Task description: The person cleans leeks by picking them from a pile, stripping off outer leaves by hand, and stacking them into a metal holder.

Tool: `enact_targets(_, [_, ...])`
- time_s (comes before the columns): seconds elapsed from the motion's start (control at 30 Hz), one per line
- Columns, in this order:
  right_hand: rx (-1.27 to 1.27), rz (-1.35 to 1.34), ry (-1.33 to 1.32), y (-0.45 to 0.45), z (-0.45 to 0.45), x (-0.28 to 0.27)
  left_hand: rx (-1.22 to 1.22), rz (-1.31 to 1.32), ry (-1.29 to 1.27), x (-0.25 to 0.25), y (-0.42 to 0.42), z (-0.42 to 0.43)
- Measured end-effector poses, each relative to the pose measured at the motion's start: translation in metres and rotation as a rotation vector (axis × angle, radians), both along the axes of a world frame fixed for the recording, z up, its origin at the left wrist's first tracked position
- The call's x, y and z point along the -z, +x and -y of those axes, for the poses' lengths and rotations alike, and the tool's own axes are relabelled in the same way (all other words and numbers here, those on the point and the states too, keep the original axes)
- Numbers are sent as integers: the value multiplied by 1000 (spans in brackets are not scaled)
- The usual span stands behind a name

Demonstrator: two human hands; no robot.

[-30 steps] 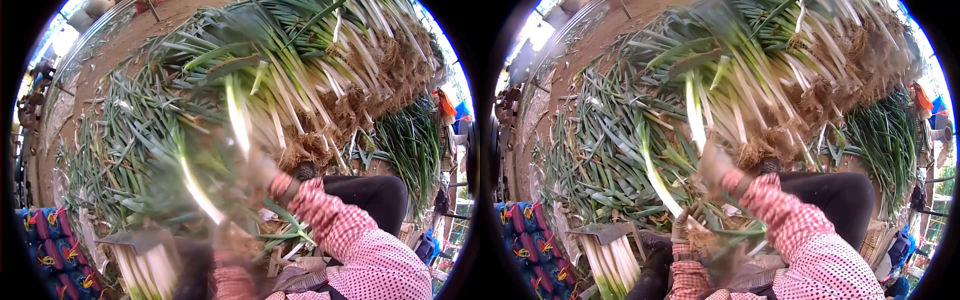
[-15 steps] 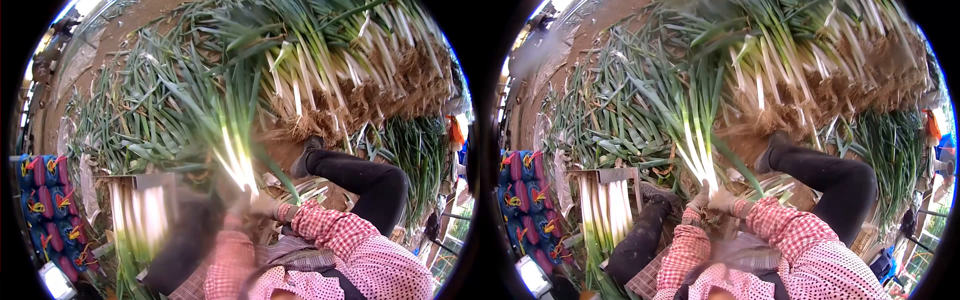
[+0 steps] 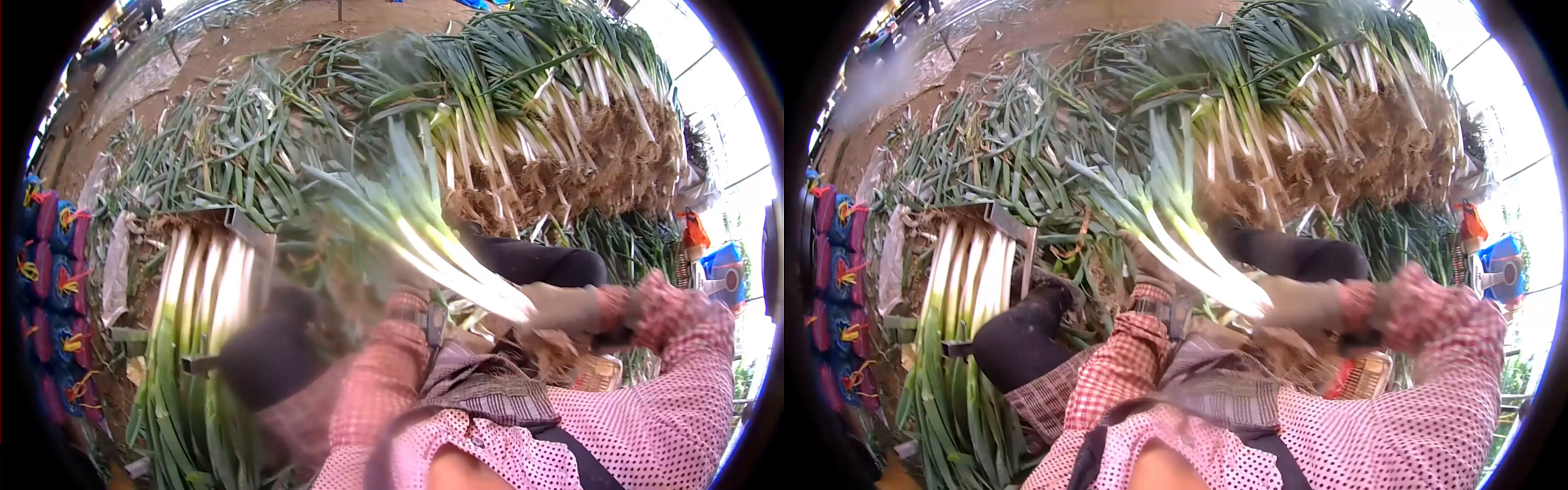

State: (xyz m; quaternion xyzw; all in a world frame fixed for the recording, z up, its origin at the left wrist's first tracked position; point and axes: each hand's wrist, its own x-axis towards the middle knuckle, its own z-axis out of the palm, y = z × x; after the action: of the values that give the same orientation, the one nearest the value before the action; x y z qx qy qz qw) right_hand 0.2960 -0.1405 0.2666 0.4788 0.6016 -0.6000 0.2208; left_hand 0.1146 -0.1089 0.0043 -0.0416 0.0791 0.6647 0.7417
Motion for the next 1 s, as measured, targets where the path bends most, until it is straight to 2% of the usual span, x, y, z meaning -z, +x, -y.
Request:
enact_targets(0.03, [-106, 53, 87, 24, 25, -9, -5, 57, 74, 13, 3, 4])
enact_targets(0.1, [-61, 206, 129, 28, 72, -59, 0, 184, 198, 22, 8, 11])
enact_targets(0.17, [-125, 412, 245, 36, 107, -82, -94, 127, 56, 31, 17, 10])
enact_targets(0.23, [-166, 404, 471, 47, 134, -83, -7, 207, 272, -53, 6, 31])
enact_targets(0.3, [-164, 345, 647, 51, 139, -78, -335, -451, 237, -37, 0, -17])
enact_targets(0.33, [-163, 338, 710, 49, 136, -77, -431, -139, 245, -67, -19, -21])
enact_targets(0.37, [-173, 303, 818, 43, 128, -78, -516, -90, 397, -110, -48, -19])
enact_targets(0.4, [-220, 154, 991, 45, 112, -71, -581, -45, 556, -157, -77, -19])
enact_targets(0.47, [-418, -174, 1405, 15, 69, -72, -689, -105, 669, -231, -146, -4])
enact_targets(0.53, [-479, -465, 1471, -51, 20, -82, -815, -231, 725, -291, -223, 37])
enact_targets(0.57, [-519, -754, 1602, -96, -1, -76, -890, -318, 714, -310, -263, 71])
enact_targets(0.6, [-649, -640, 1641, -135, -18, -87, -966, -415, 684, -323, -300, 111])
enact_targets(0.63, [-623, -859, 1673, -183, -34, -76, -1037, -497, 631, -330, -330, 155])
enact_targets(0.73, [-784, -764, 1419, -327, -42, -54, -1230, -747, 346, -330, -379, 280])
enact_targets(0.8, [-890, -730, 1239, -421, -29, -22, -1283, -856, 72, -301, -378, 337])
enact_targets(0.87, [-1058, -892, 1343, -506, -36, 57, -1230, -921, -209, -257, -352, 360])
enact_targets(0.93, [-1104, -904, 1348, -572, -34, 151, -1073, -1004, -488, -210, -319, 356])
enact_targets(1.0, [-1154, -668, 1284, -593, -21, 189, -840, -1315, -837, -182, -307, 337])
